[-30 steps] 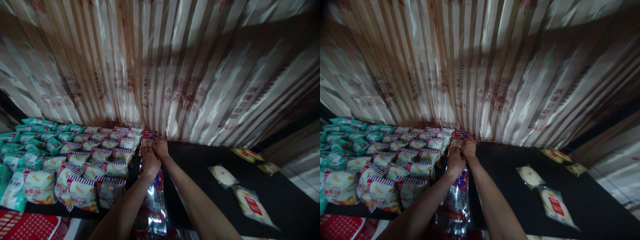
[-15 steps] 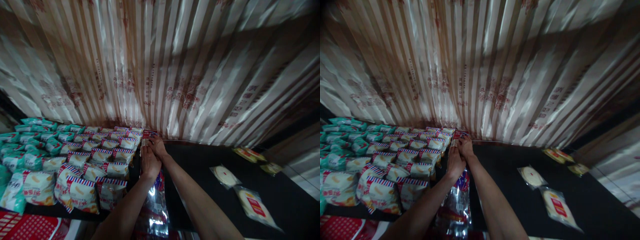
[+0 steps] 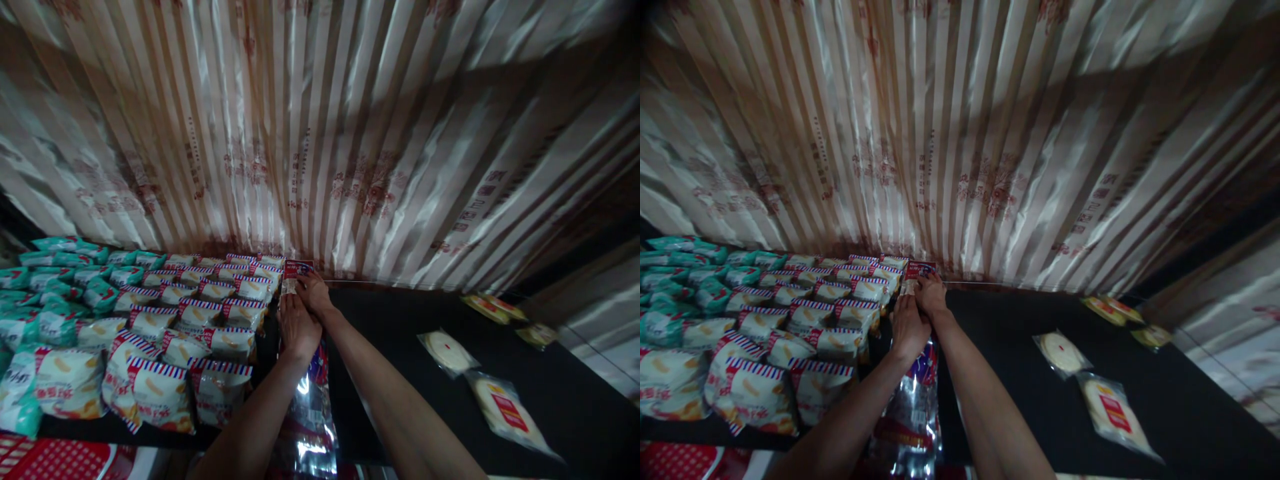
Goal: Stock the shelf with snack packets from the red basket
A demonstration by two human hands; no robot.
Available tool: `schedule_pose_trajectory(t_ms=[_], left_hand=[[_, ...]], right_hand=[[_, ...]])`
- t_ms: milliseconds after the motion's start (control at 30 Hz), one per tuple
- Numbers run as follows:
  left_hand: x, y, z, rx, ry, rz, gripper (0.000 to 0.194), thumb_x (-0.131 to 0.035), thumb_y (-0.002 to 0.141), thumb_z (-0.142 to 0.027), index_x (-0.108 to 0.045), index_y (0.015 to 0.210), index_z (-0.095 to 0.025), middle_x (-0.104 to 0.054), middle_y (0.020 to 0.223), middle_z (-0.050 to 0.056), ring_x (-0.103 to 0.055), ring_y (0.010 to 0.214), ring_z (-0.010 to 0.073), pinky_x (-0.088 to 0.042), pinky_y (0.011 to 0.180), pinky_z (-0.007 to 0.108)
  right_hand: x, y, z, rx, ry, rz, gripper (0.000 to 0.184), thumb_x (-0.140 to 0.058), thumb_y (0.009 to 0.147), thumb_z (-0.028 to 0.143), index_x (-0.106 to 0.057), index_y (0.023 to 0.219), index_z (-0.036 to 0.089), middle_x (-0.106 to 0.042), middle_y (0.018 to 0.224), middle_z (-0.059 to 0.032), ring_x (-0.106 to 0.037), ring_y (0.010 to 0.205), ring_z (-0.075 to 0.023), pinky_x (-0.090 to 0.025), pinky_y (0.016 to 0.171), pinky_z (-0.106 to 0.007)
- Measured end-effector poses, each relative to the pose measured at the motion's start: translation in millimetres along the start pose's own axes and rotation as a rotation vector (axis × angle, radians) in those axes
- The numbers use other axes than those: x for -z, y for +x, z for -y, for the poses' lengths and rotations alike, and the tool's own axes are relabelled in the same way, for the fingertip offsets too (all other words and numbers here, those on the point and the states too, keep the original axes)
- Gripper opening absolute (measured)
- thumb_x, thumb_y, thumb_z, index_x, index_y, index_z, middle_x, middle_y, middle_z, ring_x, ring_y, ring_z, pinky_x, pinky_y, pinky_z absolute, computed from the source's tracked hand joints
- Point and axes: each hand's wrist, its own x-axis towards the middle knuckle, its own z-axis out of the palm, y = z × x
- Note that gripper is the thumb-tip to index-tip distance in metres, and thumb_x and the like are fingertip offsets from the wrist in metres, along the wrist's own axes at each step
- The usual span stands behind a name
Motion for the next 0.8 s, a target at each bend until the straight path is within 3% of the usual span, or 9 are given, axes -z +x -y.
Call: schedule_pose_trajectory(t_ms=[300, 467, 633, 800], left_hand=[[0.7, 0, -1, -0.017, 0.028, -0.007, 0.051, -0.042, 0.075, -0.011, -0.048, 0.125, -0.004, -0.046, 0.136, 0.020, -0.034, 0.132, 0.0286, -0.030, 0.106, 0.045], [6.1, -7, -5, -0.040, 0.035, -0.004, 0.052, -0.043, 0.075, -0.011, -0.048, 0.126, -0.003, -0.044, 0.137, 0.021, -0.032, 0.134, 0.0293, -0.027, 0.109, 0.045], [12.3, -22, -10, -0.094, 0.014, -0.027, 0.051, -0.044, 0.074, -0.007, -0.050, 0.124, -0.006, -0.049, 0.133, 0.019, -0.036, 0.132, 0.0271, -0.026, 0.110, 0.043], [25.9, -50, -15, -0.141, -0.037, 0.002, 0.052, -0.039, 0.076, -0.003, -0.048, 0.127, -0.007, -0.055, 0.126, 0.018, -0.050, 0.119, 0.0253, -0.037, 0.103, 0.037]], right_hand=[[-2, 1, -5, 0.063, 0.029, -0.046, 0.030, -0.050, 0.084, 0.023, -0.067, 0.108, 0.023, -0.063, 0.119, -0.0069, -0.048, 0.120, -0.0195, -0.035, 0.103, -0.036], [5, -6, -4, 0.093, 0.065, -0.129, 0.029, -0.049, 0.084, 0.021, -0.068, 0.106, 0.017, -0.065, 0.116, -0.0112, -0.048, 0.121, -0.0200, -0.034, 0.105, -0.036], [23, -28, 0, 0.115, 0.067, -0.126, 0.023, -0.049, 0.084, 0.018, -0.072, 0.090, 0.016, -0.069, 0.103, -0.0103, -0.058, 0.107, -0.0194, -0.037, 0.102, -0.032], [45, -71, 9, 0.111, 0.085, -0.101, 0.024, -0.049, 0.080, 0.011, -0.069, 0.068, 0.017, -0.070, 0.082, -0.0077, -0.063, 0.089, -0.0176, -0.045, 0.087, -0.026]])
